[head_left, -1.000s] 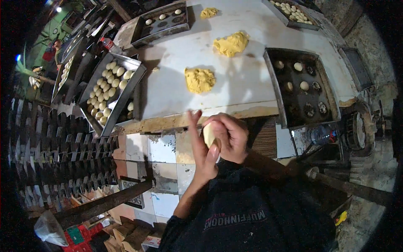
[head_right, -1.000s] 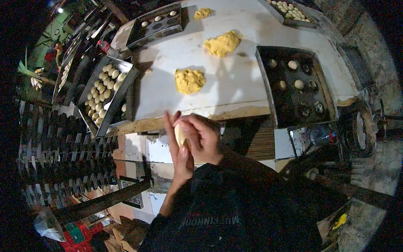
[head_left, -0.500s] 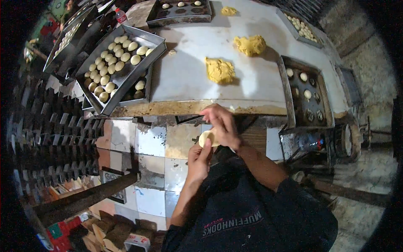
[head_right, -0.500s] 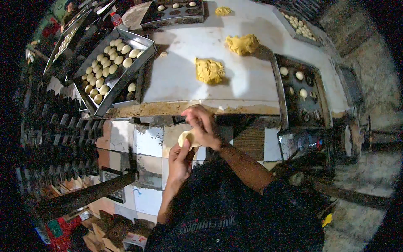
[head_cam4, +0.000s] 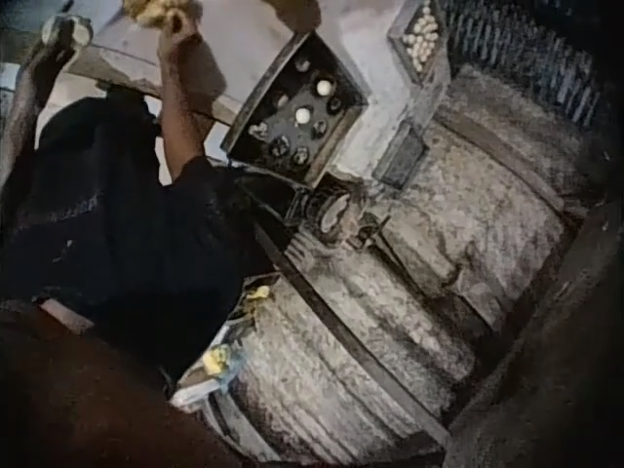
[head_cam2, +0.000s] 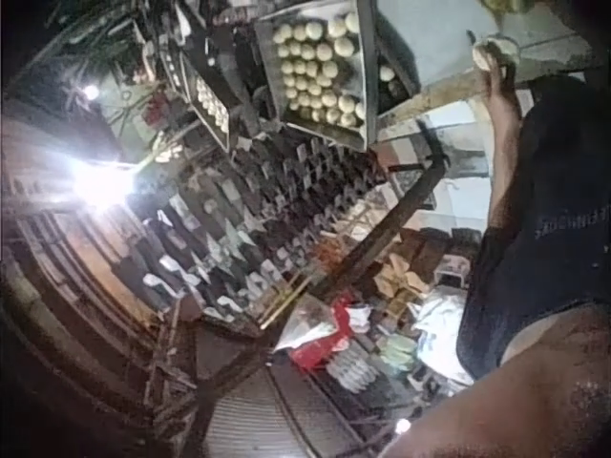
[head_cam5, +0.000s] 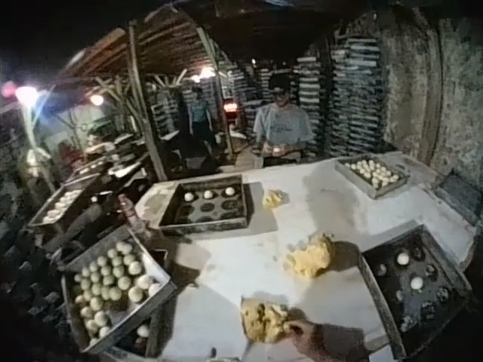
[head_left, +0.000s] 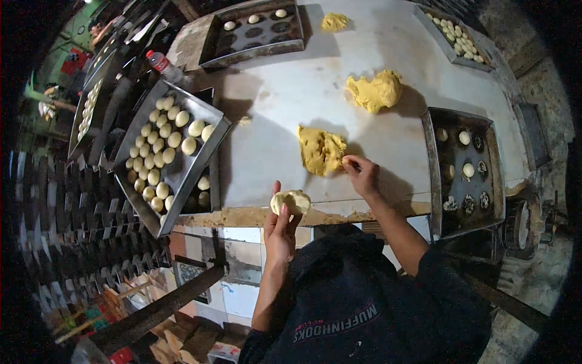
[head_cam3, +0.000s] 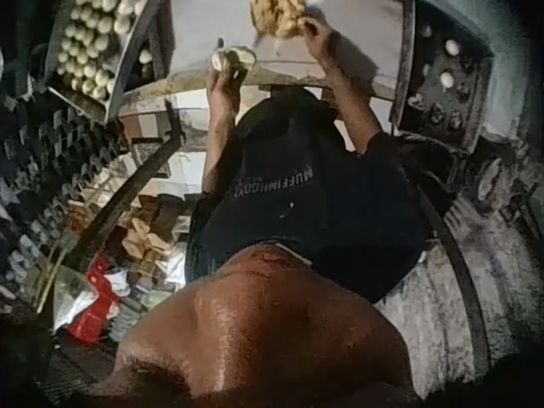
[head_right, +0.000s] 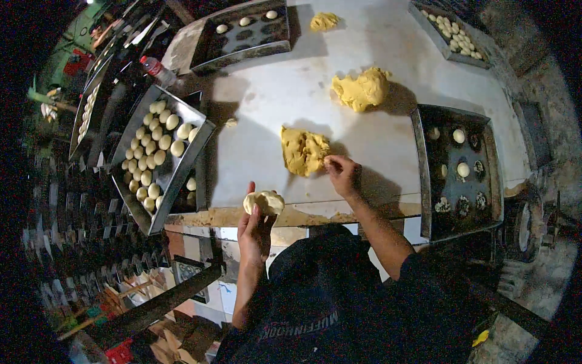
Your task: Filling and shaping dough pieces and placing them onto baking trays in a commercial bakery setting.
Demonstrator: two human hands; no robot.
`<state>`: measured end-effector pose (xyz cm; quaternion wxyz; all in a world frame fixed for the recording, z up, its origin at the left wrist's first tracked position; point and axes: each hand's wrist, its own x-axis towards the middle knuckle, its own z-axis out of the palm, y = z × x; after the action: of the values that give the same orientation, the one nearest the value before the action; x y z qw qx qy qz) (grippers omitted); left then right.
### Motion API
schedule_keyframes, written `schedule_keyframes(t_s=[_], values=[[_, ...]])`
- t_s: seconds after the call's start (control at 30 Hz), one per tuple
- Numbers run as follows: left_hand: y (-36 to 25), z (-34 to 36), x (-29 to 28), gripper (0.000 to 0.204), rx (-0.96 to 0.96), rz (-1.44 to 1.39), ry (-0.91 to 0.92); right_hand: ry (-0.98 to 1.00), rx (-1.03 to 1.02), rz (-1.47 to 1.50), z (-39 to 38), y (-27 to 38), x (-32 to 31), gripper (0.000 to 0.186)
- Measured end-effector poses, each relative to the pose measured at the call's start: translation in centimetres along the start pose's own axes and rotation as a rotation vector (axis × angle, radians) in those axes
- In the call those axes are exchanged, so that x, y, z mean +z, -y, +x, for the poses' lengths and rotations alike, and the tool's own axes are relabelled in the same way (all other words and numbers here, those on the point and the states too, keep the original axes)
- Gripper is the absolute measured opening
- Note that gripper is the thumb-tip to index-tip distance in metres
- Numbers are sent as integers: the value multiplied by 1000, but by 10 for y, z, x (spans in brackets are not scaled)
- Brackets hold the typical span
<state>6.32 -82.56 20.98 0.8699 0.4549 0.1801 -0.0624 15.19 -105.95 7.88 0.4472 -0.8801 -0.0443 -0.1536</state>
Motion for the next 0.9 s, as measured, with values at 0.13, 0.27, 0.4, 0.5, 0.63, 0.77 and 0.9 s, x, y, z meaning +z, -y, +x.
schedule_keyframes(t_s=[0.13,0.27,0.4,0.5,0.63,0.77,0.9], values=[[12,31,23,40,-57,64,-5,-39,704,1055,7,8,-25,23],[37,58,38,39,-167,167,14,376,422,840,13,64,-45,28],[34,66,49,39,-192,223,139,91,-107,266,23,119,-49,35],[26,61,52,43,7,10,174,152,53,423,20,118,-64,27],[15,35,49,47,79,4,293,262,467,849,7,118,-41,20],[21,7,11,82,541,756,256,44,-77,498,-10,190,-35,22],[-24,-66,2,75,586,535,139,27,-395,164,-40,259,-32,19]])
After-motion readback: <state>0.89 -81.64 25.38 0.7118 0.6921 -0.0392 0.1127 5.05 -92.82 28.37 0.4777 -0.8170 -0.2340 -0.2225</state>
